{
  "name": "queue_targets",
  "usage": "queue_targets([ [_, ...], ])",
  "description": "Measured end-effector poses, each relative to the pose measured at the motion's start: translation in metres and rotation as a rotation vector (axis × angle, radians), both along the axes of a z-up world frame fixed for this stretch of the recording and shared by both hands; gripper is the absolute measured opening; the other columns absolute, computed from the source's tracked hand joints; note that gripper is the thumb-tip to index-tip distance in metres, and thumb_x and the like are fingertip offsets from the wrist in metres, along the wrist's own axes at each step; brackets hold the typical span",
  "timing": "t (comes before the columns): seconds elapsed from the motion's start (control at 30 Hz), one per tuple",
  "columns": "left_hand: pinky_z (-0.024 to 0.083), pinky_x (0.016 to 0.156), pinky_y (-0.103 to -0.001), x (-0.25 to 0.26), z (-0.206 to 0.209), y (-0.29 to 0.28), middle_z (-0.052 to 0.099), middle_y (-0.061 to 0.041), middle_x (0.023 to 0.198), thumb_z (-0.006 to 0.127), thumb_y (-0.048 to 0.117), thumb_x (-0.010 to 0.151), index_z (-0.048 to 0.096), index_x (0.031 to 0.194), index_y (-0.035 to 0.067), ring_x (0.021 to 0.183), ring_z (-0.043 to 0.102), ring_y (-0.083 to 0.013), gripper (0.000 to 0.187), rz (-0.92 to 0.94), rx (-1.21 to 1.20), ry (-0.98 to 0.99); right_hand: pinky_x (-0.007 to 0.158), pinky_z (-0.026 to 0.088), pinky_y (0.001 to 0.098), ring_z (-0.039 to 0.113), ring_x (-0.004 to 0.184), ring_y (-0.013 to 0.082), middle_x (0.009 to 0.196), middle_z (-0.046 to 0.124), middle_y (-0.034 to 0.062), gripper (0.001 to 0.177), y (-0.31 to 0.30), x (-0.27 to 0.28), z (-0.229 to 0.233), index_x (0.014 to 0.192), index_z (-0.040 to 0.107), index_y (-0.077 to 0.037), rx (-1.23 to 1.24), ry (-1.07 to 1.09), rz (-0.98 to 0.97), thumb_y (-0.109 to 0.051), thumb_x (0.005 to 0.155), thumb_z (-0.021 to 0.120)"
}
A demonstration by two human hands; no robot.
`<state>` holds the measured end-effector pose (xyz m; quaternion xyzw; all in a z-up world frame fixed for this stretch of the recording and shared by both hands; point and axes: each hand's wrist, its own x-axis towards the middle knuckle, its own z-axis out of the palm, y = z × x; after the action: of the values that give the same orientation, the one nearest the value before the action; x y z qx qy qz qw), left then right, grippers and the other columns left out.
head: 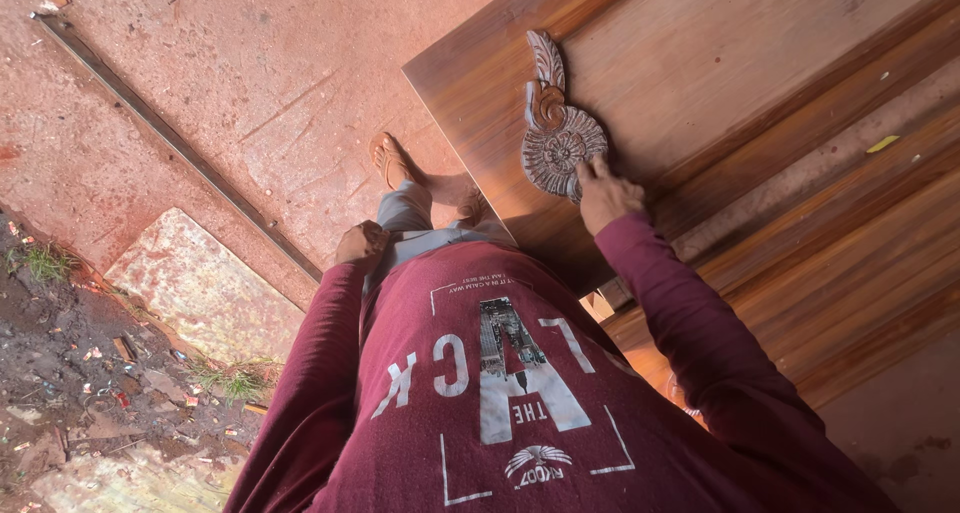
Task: The person picks up a sanding block and smooths the surface of a wooden door panel, focusing on the carved floral details. They move around the panel to sand different sections, including the edges and the central carving, before walking away.
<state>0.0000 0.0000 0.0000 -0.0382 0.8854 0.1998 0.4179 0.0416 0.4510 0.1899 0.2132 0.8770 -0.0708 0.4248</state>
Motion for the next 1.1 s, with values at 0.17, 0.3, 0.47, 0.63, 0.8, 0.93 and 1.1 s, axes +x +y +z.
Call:
queue_targets([
  [0.17, 0.053, 0.100, -0.042, -0.003, -0.003, 0.001, 0.073, -0.017, 0.121, 0.064, 0.044, 0.097, 0.073, 0.120, 0.011, 0.112, 0.069, -0.0354, 0.041, -0.033, -0.011, 0.011, 0.109, 0.050, 0.0396, 0.061, 0.131, 0.0330, 0.166, 0.038, 0.0006, 0.079, 0.024, -0.028, -0.018, 0.158, 0.039, -0.019, -0.137, 0.725, 0.019, 0.002, 0.084, 0.056],
  [0.3, 0.054, 0.099, -0.041, -0.004, -0.002, 0.002, 0.075, -0.017, 0.118, 0.065, 0.045, 0.095, 0.071, 0.121, 0.011, 0.110, 0.071, -0.0339, 0.043, -0.019, 0.008, -0.005, 0.109, 0.049, 0.0433, 0.060, 0.132, 0.0370, 0.166, 0.037, 0.0020, 0.079, 0.015, -0.031, -0.058, 0.161, 0.038, -0.018, -0.171, 0.792, 0.074, 0.004, 0.086, 0.052],
  [0.47, 0.053, 0.096, -0.043, 0.009, -0.003, -0.009, 0.074, -0.018, 0.116, 0.065, 0.045, 0.093, 0.073, 0.118, 0.012, 0.108, 0.071, -0.0353, 0.042, 0.020, 0.035, 0.023, 0.095, 0.054, 0.0483, 0.065, 0.113, 0.0403, 0.172, 0.022, -0.0026, 0.076, -0.011, -0.007, -0.066, 0.163, 0.026, -0.021, -0.079, 0.572, 0.178, -0.003, 0.093, 0.048],
  [0.63, 0.054, 0.095, -0.044, 0.018, -0.009, -0.015, 0.075, -0.019, 0.112, 0.061, 0.048, 0.098, 0.074, 0.117, 0.014, 0.106, 0.071, -0.0371, 0.040, 0.034, 0.010, 0.029, 0.087, 0.058, 0.0496, 0.070, 0.099, 0.0382, 0.174, 0.015, -0.0040, 0.080, 0.004, -0.052, -0.095, 0.167, 0.021, -0.023, -0.001, 0.617, 0.224, -0.002, 0.094, 0.047],
  [0.8, 0.055, 0.093, -0.045, 0.012, -0.003, -0.016, 0.074, -0.022, 0.110, 0.065, 0.046, 0.092, 0.074, 0.115, 0.011, 0.104, 0.071, -0.0392, 0.043, 0.008, 0.061, 0.077, 0.084, 0.058, 0.0509, 0.069, 0.095, 0.0377, 0.175, 0.010, -0.0041, 0.079, 0.000, -0.027, -0.084, 0.163, 0.020, -0.023, -0.019, 0.466, 0.265, -0.003, 0.092, 0.048],
  [0.93, 0.054, 0.096, -0.044, 0.028, -0.005, -0.009, 0.075, -0.021, 0.111, 0.065, 0.044, 0.095, 0.078, 0.110, 0.009, 0.106, 0.071, -0.0385, 0.041, 0.124, 0.108, 0.125, 0.084, 0.058, 0.0483, 0.070, 0.093, 0.0367, 0.174, 0.010, 0.0004, 0.079, -0.006, -0.047, -0.093, 0.166, 0.017, -0.019, 0.017, 0.495, 0.277, -0.003, 0.094, 0.047],
  [1.1, 0.054, 0.095, -0.044, 0.019, 0.004, -0.008, 0.074, -0.021, 0.114, 0.066, 0.045, 0.091, 0.075, 0.114, 0.009, 0.106, 0.071, -0.0384, 0.044, 0.056, 0.064, 0.089, 0.077, 0.060, 0.0454, 0.070, 0.089, 0.0350, 0.177, 0.008, 0.0085, 0.076, -0.017, -0.058, -0.092, 0.167, 0.015, -0.007, 0.047, 0.473, 0.342, -0.001, 0.097, 0.046],
])
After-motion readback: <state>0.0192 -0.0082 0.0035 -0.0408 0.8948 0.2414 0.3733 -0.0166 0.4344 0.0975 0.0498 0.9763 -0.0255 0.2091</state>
